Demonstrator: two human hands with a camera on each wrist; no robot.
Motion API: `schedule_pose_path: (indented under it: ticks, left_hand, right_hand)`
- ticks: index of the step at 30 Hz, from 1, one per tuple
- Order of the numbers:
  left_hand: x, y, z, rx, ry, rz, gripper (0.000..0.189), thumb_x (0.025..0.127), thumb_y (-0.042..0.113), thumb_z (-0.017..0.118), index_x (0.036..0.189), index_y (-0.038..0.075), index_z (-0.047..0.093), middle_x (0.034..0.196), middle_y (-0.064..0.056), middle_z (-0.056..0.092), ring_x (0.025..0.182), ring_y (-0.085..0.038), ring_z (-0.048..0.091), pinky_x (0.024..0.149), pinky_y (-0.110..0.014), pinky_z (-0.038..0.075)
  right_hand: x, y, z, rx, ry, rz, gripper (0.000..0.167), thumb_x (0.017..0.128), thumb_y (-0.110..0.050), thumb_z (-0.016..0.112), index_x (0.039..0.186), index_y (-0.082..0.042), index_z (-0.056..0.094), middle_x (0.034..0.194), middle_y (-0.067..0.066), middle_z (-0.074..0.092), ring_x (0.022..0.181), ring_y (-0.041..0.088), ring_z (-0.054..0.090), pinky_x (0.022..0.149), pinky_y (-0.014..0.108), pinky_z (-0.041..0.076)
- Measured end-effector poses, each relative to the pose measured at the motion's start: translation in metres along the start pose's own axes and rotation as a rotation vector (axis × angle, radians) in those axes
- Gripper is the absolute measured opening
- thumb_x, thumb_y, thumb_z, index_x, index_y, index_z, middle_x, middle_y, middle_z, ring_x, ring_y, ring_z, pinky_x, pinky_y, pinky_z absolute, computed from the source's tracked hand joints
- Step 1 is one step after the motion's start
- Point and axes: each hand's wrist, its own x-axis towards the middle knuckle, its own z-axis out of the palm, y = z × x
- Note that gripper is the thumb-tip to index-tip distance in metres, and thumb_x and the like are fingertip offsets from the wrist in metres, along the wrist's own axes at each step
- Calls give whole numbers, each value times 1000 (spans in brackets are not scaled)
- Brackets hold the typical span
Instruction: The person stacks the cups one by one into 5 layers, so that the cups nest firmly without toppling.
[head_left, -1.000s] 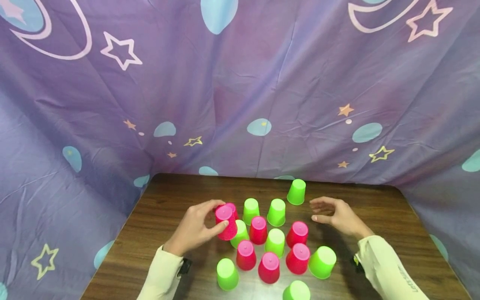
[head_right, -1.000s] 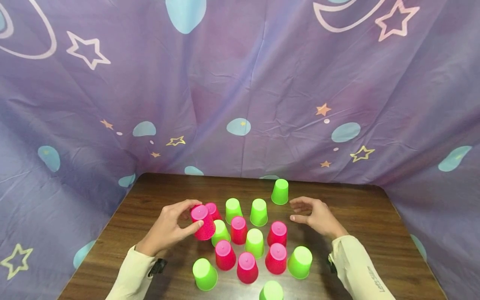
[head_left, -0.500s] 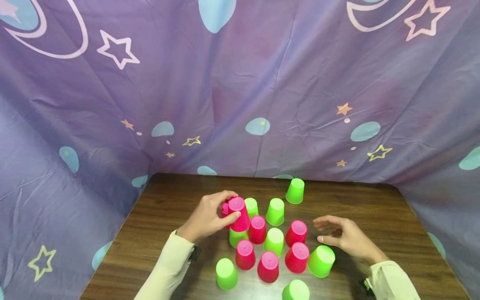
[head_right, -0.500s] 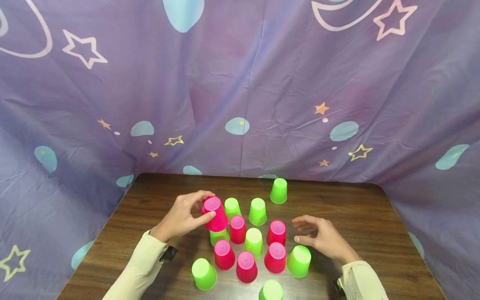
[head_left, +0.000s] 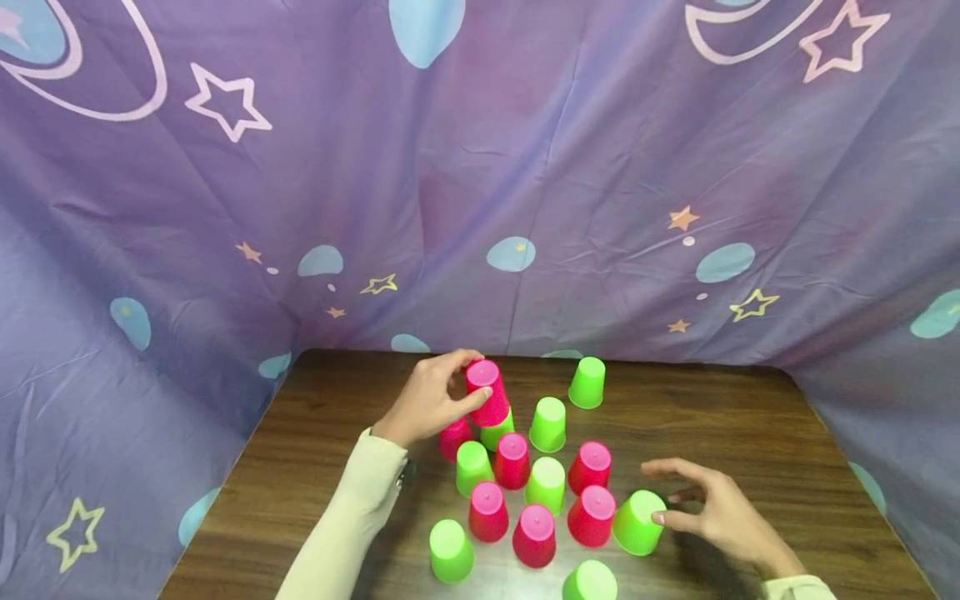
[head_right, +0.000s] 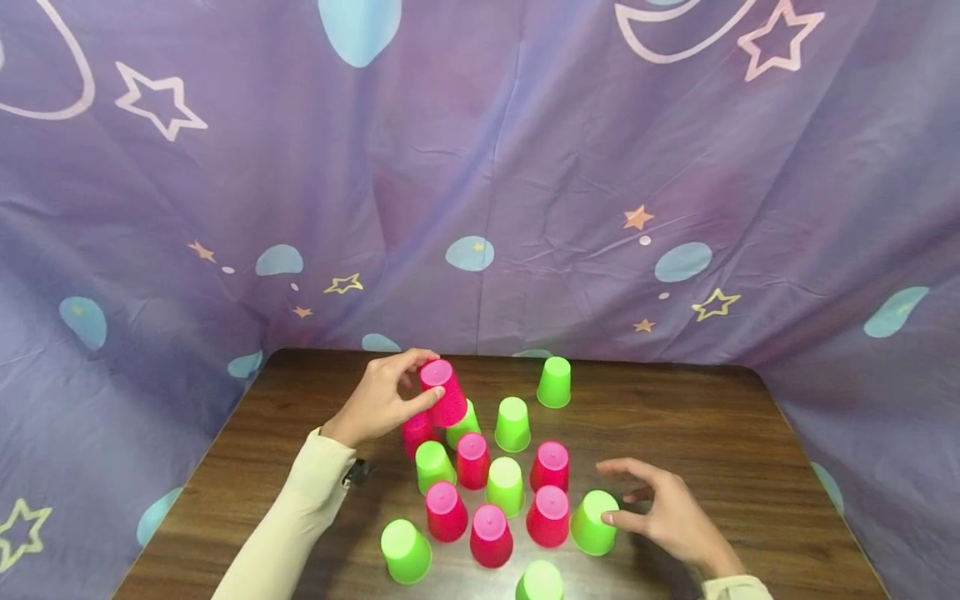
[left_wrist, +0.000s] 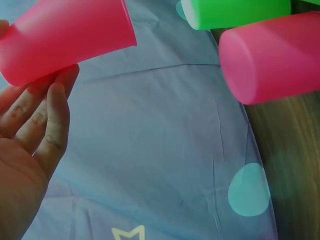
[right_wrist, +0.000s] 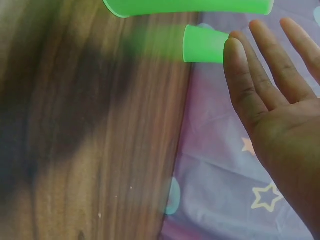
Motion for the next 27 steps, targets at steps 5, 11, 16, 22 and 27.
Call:
schedule_pose_path:
  ticks: [5,11,16,22,27]
  left_hand:
    - [14,-1,8,34,-7,-26,42,85,34,76,117,9,67,103,-3,74,78,-16,67,70,-26,56]
    - [32,-1,23,37,-28,-34,41,85,34,77,118,9,67,104,-3,74,86,-17,68,77,-28,57]
    - [44,-7,36,36,-89,-66,41,86,34,77,118,9,66,103,-3,75,91,-22,71,82,-33,58]
    - [58,-15,48,68,-177,-121,43,87,34,77,119,9,66,100,-3,76,91,-19,72,80,-30,57]
    - [73,-15,60,59,-225,-123,42,87,32,77,119,8,65,100,-4,76,90,-18,72,80,-28,58]
  right_hand:
    - [-5,-1,7,26,2,-3,55,71,-4,87,122,-8,66,120,-18,68,105,-6,63,76,23,58]
    - [-9,-1,15,59,14,3,55,72,-2,87,122,-7,66,118,-19,68,93,0,67,74,20,57]
    - [-13,0,19,60,17,31,53,73,-3,86,122,-8,66,116,-18,69,91,0,68,73,20,57]
    - [-15,-1,22,31,29,64,51,74,-5,86,121,-6,66,112,-4,74,96,-2,68,76,18,57]
    - [-16,-2,23,38,48,72,49,74,-3,85,119,-3,67,109,2,74,94,-2,68,75,18,57]
